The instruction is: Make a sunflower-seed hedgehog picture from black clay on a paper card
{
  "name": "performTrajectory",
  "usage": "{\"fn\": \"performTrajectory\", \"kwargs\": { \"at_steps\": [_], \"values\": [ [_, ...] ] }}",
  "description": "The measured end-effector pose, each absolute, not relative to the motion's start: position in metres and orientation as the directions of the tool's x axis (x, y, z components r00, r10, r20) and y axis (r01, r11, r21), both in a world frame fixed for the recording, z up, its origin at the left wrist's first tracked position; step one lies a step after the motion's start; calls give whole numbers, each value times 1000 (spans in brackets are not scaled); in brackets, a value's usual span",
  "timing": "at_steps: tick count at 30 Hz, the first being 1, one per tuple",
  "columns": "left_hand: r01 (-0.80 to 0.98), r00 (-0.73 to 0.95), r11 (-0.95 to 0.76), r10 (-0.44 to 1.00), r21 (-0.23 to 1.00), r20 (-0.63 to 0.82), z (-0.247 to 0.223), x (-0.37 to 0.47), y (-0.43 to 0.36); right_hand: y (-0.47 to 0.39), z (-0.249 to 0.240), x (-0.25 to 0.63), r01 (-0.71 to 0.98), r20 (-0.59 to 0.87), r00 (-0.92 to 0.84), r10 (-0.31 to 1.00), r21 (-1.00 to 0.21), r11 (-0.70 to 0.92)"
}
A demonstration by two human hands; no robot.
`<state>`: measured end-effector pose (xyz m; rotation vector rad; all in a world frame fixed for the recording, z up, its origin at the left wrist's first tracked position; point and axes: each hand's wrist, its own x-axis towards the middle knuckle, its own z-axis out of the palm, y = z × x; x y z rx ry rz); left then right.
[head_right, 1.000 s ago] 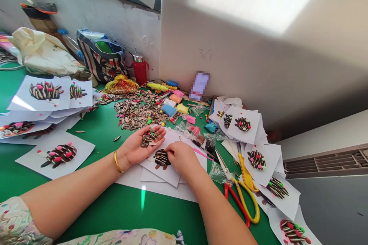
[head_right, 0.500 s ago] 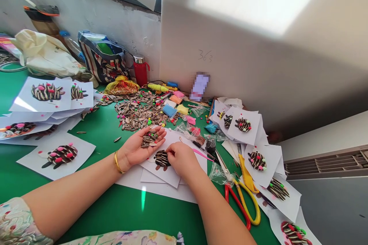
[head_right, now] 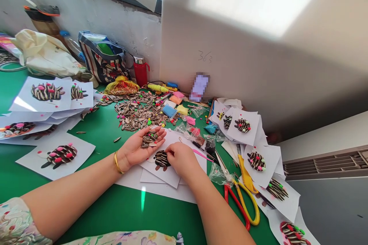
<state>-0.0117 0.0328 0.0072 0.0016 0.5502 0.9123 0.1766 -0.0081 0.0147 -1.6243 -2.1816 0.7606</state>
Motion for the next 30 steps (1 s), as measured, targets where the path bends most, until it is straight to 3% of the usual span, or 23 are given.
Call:
{"fn": "performTrajectory", "kwargs": {
  "at_steps": [11, 19, 24, 30],
  "values": [
    [-760, 500, 614, 761, 212, -413, 6, -14, 32, -11, 14, 187, 742, 201, -252, 947, -588, 322],
    [-720, 585, 666, 733, 195, -346, 17, -11, 24, -13, 21, 167, 710, 456, -302, 837, -479, 516],
    [-670, 608, 709, 694, 219, -386, 19, -6, 16, -14, 27, 154, 739, 461, -344, 818, -404, 539],
    [-658, 642, 734, 662, 165, -386, 22, -1, 10, -14, 25, 150, 743, 454, -332, 827, -414, 526]
  ]
}}
